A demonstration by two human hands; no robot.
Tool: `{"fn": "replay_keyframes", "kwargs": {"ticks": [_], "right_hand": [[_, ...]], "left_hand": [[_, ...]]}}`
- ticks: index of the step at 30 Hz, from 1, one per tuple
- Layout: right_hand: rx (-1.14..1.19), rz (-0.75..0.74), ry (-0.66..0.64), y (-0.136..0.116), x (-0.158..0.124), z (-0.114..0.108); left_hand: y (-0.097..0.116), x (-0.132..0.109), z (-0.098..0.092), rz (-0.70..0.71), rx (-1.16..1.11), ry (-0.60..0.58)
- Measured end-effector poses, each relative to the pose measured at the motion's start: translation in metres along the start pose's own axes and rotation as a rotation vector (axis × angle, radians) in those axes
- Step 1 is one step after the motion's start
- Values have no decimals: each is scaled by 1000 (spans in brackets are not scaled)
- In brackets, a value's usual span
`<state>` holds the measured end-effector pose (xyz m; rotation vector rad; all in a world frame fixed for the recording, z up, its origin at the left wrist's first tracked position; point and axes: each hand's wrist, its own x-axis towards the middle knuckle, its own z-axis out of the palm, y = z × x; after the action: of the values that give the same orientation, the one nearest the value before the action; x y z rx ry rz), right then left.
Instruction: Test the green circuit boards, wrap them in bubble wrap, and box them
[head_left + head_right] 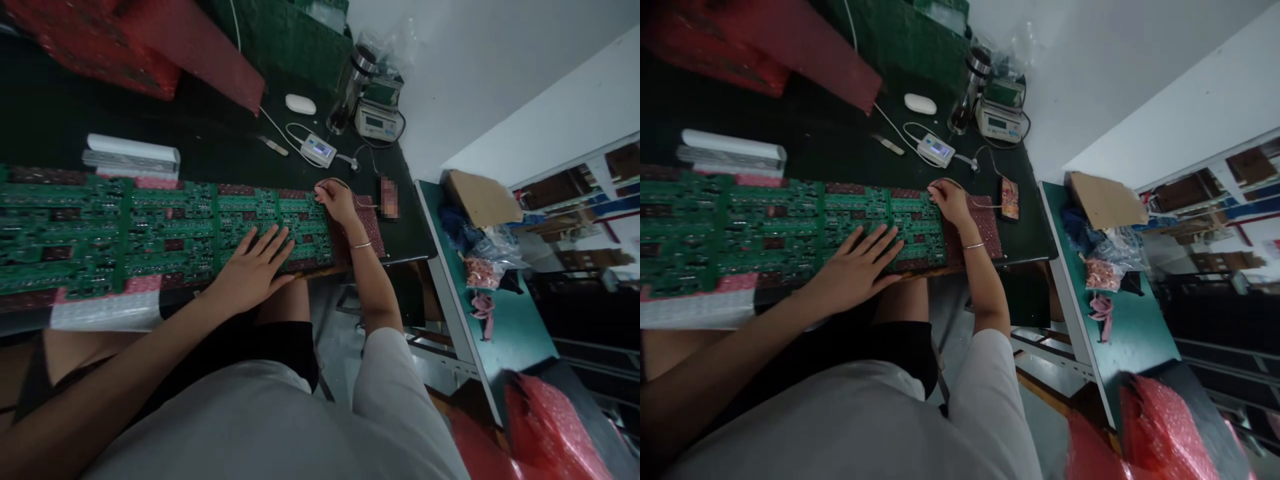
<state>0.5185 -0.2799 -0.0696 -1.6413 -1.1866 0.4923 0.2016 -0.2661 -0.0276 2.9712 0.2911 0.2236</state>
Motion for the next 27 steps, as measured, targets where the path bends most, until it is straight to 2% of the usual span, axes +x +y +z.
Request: {"fn": "replay_keyframes", "kwargs": {"ticks": [4,7,10,13,15,17,20,22,23,25,27], "right_hand": [[-271,-191,2,-1,-7,1],[-330,-230,-17,-3,-10,4],[-368,-252,-13,-3,-10,7],[-398,-275,-16,-2,-9,7],[-399,-276,-22,-3,-9,8],[-376,-273,-14,-4,-10,8],[-343,-271,29,-6,-13,10],[-370,-262,55,-7,-15,11],[-392,-257,65,-7,-15,11],[-431,-256,80,-8,-16,12],[-450,-266,92,-10,-17,12]], "left_hand": [[2,-26,-4,14,2,65],[-1,-50,-11,12,-4,137],[-12,-77,-26,-31,-14,202],[-27,-107,-46,-141,-37,254],[-34,-129,-57,-270,-65,304],[-37,-152,-62,-472,-83,397],[-33,-181,-57,-903,-142,669],[-30,-192,-48,-1205,-299,857],[-29,-196,-44,-1329,-404,901],[-29,-201,-36,-1489,-610,850],[-32,-205,-30,-1493,-760,719]]}}
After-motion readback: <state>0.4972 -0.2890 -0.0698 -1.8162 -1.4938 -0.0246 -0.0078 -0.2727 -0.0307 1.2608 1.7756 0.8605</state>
